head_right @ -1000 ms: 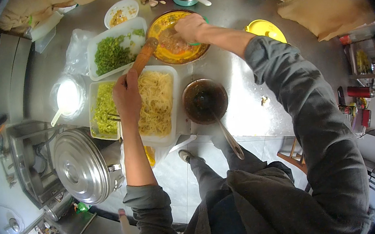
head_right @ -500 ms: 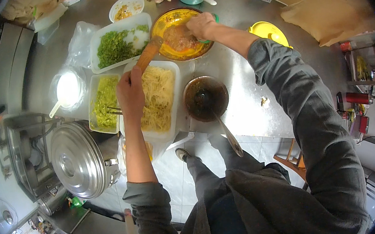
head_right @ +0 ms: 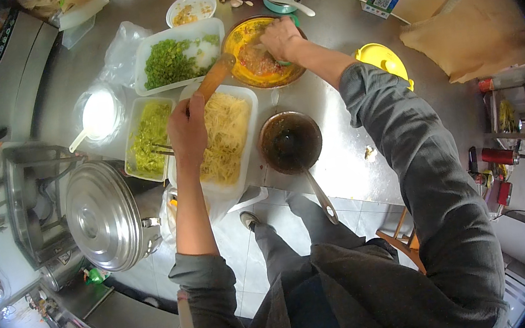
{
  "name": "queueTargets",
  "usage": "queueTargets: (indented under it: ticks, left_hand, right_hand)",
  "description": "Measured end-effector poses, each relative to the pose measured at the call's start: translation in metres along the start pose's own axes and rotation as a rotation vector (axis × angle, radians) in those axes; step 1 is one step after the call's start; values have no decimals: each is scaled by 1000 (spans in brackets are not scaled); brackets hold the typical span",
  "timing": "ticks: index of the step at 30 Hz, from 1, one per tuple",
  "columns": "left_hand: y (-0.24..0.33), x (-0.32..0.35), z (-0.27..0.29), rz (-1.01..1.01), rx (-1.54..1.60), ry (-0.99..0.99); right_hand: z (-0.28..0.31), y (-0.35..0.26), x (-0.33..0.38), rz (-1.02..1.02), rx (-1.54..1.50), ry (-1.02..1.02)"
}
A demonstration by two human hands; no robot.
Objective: The person scoops rice from a large steamer into disposable bowls, then adds a meat sauce, chopped green onions, and shredded toppings using a ladle and chopsticks. The person repeats the process for a second bowl and places the finished bowls on the counter.
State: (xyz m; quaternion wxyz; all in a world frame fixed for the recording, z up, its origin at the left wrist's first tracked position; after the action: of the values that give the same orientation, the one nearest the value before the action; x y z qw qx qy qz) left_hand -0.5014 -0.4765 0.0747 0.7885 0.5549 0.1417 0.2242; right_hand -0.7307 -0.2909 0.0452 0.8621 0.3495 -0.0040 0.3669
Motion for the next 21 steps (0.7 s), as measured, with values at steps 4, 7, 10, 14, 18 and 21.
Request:
queueTargets:
  ticks: [4, 7, 10, 14, 18, 21]
  left_hand:
    - [1, 0, -1, 13, 9, -5]
    - [0, 4, 7, 28, 15, 9]
    - [4, 3, 7, 31, 5, 7]
    - [10, 6, 3, 17, 17, -1]
    - [-5, 6, -10, 1, 11, 2]
    - [-10, 5, -25, 21, -55, -23]
  right_hand:
    - [-12, 2, -1, 81, -60, -26]
    - [7, 15, 21, 33, -111, -33]
    - [12, 35, 38, -80, -144, -152]
    - [-3, 57, 53, -114, -166, -105]
    - [3, 46, 108, -244, -421, -64]
    - [-10, 37, 127, -221, -405, -138]
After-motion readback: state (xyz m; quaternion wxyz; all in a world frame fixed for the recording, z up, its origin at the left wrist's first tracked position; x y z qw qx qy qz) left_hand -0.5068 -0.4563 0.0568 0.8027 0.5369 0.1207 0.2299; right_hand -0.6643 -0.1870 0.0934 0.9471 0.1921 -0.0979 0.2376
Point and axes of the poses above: each hand's wrist, its own x-axis away from the middle knuckle, its own z-axis out of the back of the hand, y = z × x, the point moved 1 cm from there along -x, towards the middle knuckle, and after that the axes turned 13 degrees about x, right-handed, at the moved point
